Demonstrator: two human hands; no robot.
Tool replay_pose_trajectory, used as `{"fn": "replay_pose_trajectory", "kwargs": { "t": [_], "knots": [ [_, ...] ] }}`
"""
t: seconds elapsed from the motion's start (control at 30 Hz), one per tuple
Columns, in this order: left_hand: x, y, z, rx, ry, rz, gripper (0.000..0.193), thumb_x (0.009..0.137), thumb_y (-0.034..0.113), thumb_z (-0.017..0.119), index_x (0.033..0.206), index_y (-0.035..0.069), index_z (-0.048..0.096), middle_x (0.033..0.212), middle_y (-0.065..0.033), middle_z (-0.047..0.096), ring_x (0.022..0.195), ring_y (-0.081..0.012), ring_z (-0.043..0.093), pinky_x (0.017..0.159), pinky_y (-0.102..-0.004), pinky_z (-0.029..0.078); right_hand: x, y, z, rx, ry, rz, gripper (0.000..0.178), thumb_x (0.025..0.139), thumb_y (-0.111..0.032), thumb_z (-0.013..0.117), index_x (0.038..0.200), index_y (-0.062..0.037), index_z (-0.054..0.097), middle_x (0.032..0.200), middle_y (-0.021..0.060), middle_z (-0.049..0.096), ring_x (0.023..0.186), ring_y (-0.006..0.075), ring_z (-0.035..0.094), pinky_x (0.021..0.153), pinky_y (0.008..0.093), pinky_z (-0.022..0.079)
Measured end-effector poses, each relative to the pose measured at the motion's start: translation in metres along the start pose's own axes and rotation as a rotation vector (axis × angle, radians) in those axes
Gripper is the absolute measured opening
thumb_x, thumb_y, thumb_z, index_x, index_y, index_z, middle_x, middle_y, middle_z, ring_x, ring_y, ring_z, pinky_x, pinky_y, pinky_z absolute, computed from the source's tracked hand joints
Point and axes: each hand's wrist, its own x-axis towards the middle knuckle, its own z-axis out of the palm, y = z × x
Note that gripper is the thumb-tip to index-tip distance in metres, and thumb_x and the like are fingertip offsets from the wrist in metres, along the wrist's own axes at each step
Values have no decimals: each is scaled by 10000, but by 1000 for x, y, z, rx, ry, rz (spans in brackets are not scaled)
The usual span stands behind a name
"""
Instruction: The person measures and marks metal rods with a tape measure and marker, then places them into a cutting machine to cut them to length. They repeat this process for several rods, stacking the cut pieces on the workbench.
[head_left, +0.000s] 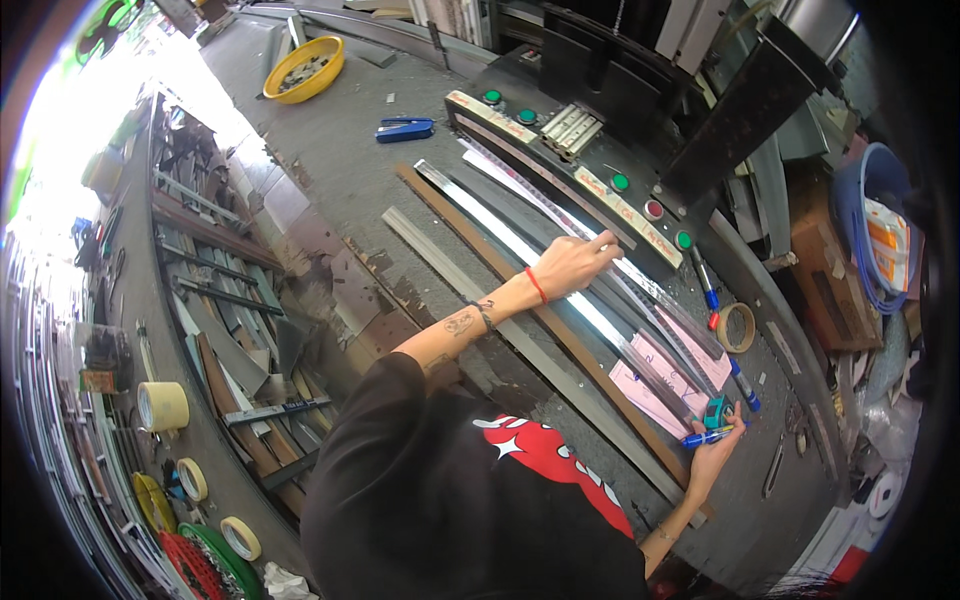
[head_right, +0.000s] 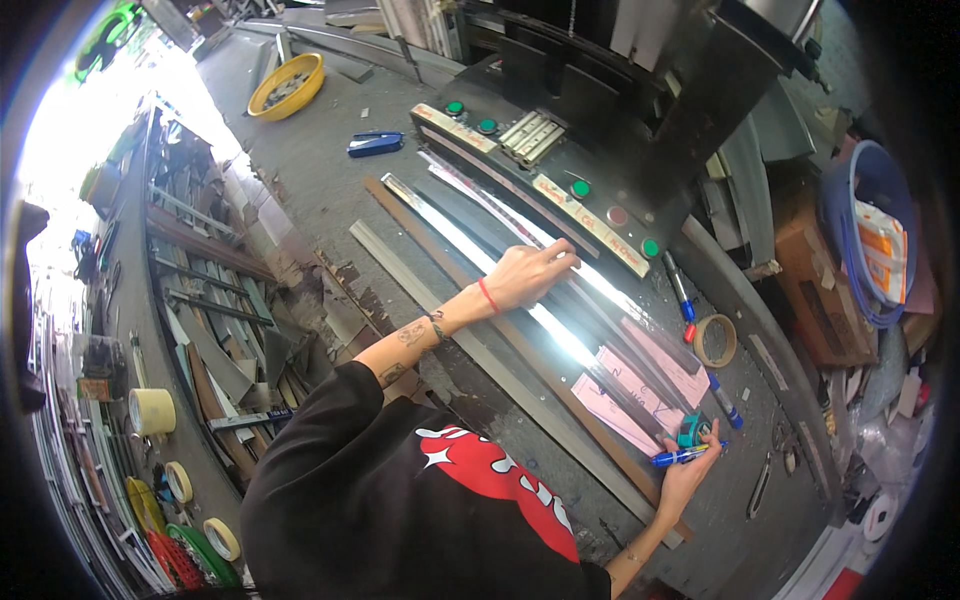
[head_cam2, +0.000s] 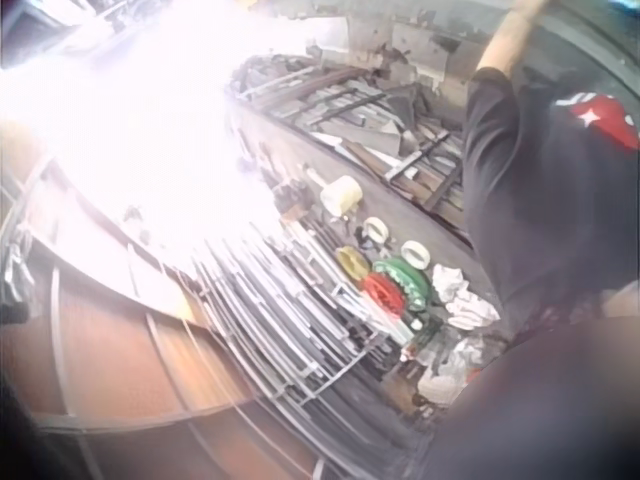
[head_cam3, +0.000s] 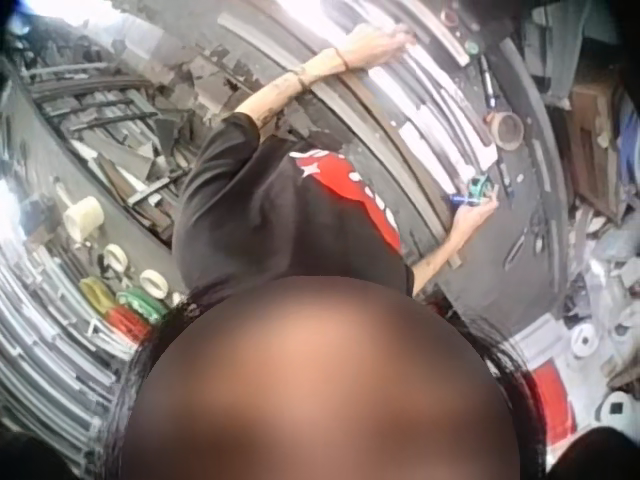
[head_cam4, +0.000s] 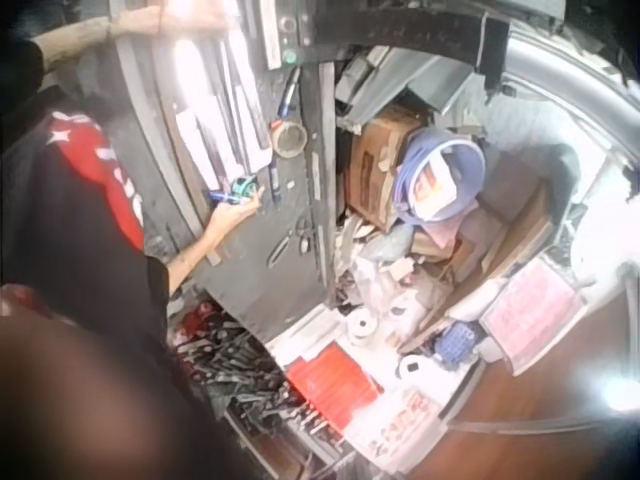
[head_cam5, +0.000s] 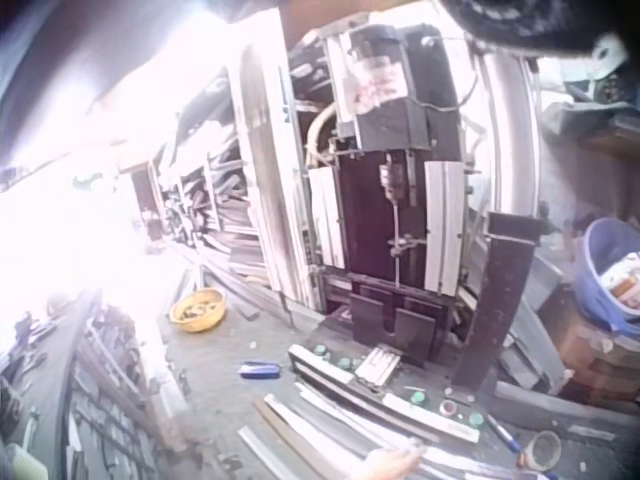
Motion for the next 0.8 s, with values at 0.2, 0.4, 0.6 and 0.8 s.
{"fn": "replay_pose_trajectory", "kwargs": {
  "t": [0.2,0.4,0.6,0.8],
  "knots": [
    [-27,34,11,-246,-141,271,181,811,144,600,989,116,579,824,-59,554,542,-191,608,455,-340,489,15,11,-2,155,-14,64,512,748,-73,763,1061,-64,357,1287,264,508,1139,347,509,988,419,371],
    [-10,49,44,-109,-334,201,218,864,226,570,1040,98,569,1030,-93,569,552,-228,615,468,-362,509,35,10,-25,191,-14,-50,495,781,-93,746,1079,-52,354,1181,231,549,1081,283,514,964,385,377],
    [31,51,71,-38,-227,157,204,798,120,548,992,59,556,979,-73,538,582,-244,651,468,-365,510,49,1,-61,177,9,-26,472,810,-101,730,1090,-61,353,1165,195,560,1079,244,505,986,357,349],
    [40,52,84,197,-158,294,79,768,95,593,842,69,601,915,-45,573,591,-162,668,512,-287,516,42,-7,-82,275,-27,20,466,809,-89,726,1078,-71,346,1121,162,568,1045,224,522,971,342,366]
  ]
}}
